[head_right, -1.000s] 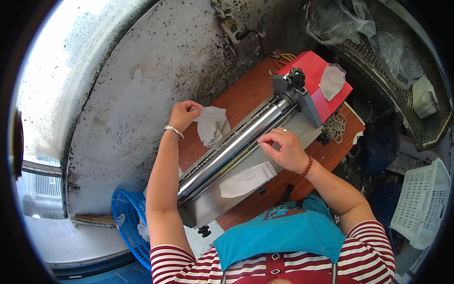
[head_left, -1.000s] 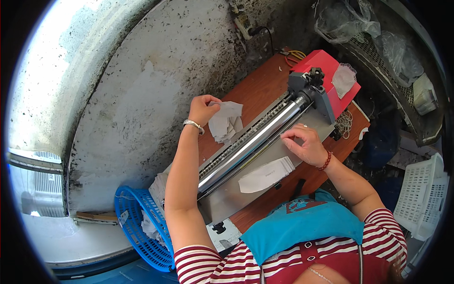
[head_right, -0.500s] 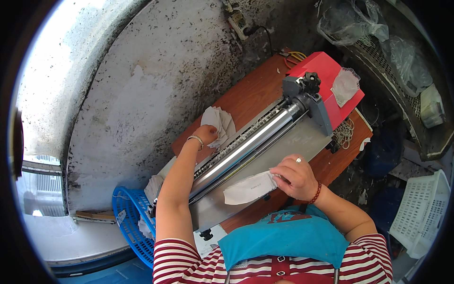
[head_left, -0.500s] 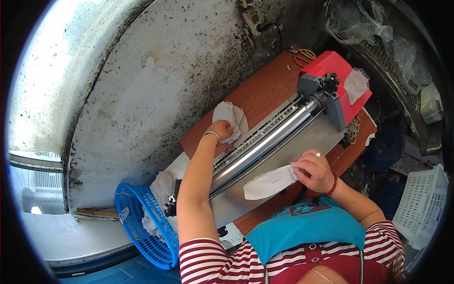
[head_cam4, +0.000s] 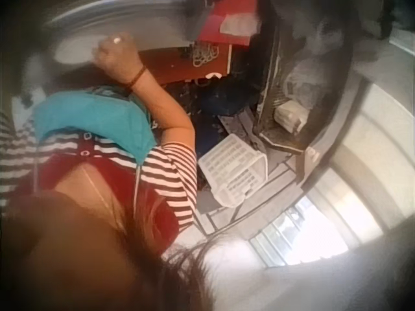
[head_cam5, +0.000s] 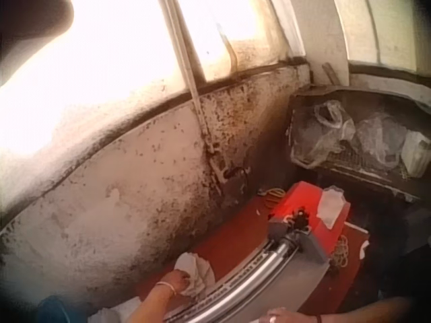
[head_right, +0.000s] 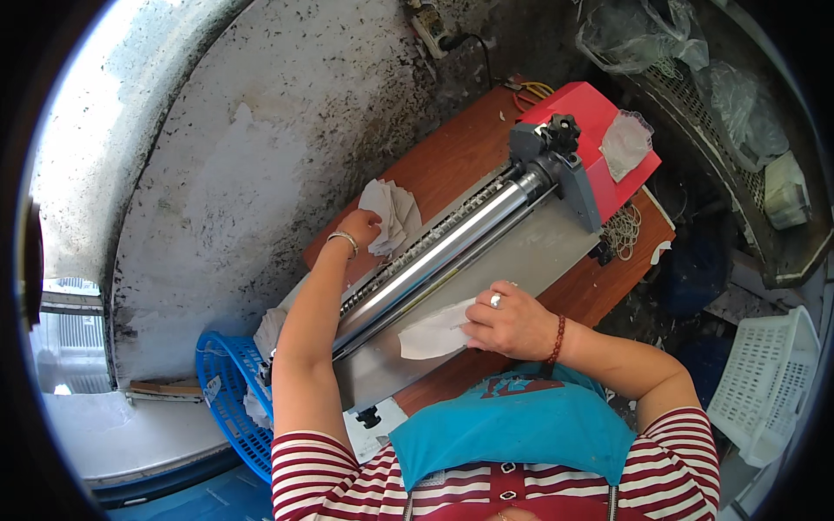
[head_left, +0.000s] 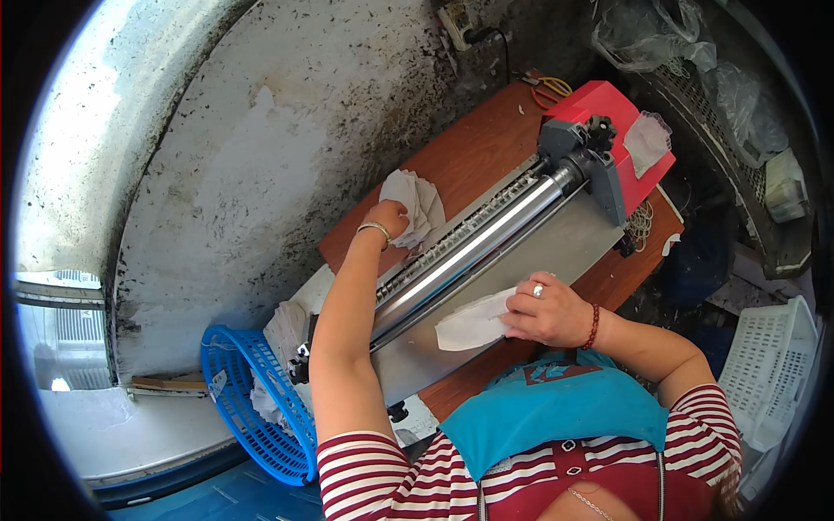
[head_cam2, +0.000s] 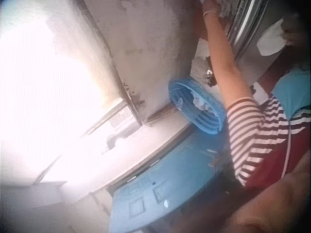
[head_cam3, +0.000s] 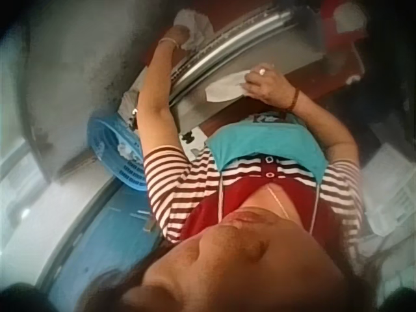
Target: Applying glue or adhesive to pieces of white lining fabric or shoe upper materials using a motorized roller cementer machine.
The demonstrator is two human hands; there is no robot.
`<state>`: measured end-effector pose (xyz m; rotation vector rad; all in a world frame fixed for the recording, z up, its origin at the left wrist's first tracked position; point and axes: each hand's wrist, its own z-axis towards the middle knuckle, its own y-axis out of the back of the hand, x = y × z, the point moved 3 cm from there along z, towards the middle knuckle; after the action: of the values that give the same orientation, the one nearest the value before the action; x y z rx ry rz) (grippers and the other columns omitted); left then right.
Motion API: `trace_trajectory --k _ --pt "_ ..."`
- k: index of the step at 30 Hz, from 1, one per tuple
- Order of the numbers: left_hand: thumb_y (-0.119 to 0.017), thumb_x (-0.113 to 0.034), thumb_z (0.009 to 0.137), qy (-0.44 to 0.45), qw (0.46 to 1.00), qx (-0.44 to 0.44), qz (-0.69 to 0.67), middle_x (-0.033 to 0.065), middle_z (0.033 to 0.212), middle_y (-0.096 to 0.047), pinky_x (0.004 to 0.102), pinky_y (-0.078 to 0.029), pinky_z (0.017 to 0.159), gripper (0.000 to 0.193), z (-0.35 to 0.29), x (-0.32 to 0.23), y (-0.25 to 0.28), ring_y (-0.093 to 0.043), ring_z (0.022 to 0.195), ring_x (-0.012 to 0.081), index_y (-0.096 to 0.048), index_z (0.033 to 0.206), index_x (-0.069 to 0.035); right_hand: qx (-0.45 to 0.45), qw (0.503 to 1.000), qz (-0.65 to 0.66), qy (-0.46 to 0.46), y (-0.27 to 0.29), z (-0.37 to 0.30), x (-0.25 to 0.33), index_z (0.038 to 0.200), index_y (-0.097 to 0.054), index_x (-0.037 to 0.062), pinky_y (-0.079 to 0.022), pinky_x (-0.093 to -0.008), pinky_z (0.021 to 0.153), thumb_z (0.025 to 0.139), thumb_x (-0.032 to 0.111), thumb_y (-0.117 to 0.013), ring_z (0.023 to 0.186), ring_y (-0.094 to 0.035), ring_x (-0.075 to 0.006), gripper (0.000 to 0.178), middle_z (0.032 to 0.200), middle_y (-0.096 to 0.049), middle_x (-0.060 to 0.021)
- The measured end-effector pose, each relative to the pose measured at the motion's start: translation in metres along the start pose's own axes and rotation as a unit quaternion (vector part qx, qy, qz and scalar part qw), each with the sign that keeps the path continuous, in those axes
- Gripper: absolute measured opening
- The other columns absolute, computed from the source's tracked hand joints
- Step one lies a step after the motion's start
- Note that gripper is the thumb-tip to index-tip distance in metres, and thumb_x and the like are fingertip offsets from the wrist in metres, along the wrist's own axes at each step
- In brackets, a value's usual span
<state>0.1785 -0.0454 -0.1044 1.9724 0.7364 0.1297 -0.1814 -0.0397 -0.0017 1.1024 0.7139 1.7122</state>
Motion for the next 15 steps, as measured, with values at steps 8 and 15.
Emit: trace_trajectory --k 8,15 --pt "-0.060 -0.022 0.080 -0.070 0.996 -0.053 -0.029 0.0161 0.120 -0.062 0.0407 -0.046 0.097 0.038 -0.021 -0.028 0.020 -0.060 0.110 0.0328 -0.067 0.115 -0.011 -0.035 0.994 0.093 -0.040 0.002 0.004 -0.003 0.078 -0.066 0.0114 -0.045 -0.0355 0.073 0.073 0.018 -0.076 0.082 -0.057 -0.0204 0.013 0.085 -0.058 -0.0011" --pt "-0.058 -0.022 0.083 -0.132 0.983 -0.101 -0.081 0.0148 0.113 -0.065 0.0392 -0.049 0.089 0.033 -0.049 -0.063 0.025 -0.063 0.101 0.0306 -0.067 0.112 -0.009 -0.114 0.990 -0.081 0.031 0.019 -0.003 -0.004 0.084 -0.063 0.0074 -0.046 -0.0328 0.069 0.069 0.014 -0.072 0.078 -0.060 -0.0179 0.019 0.085 -0.057 -0.0026"
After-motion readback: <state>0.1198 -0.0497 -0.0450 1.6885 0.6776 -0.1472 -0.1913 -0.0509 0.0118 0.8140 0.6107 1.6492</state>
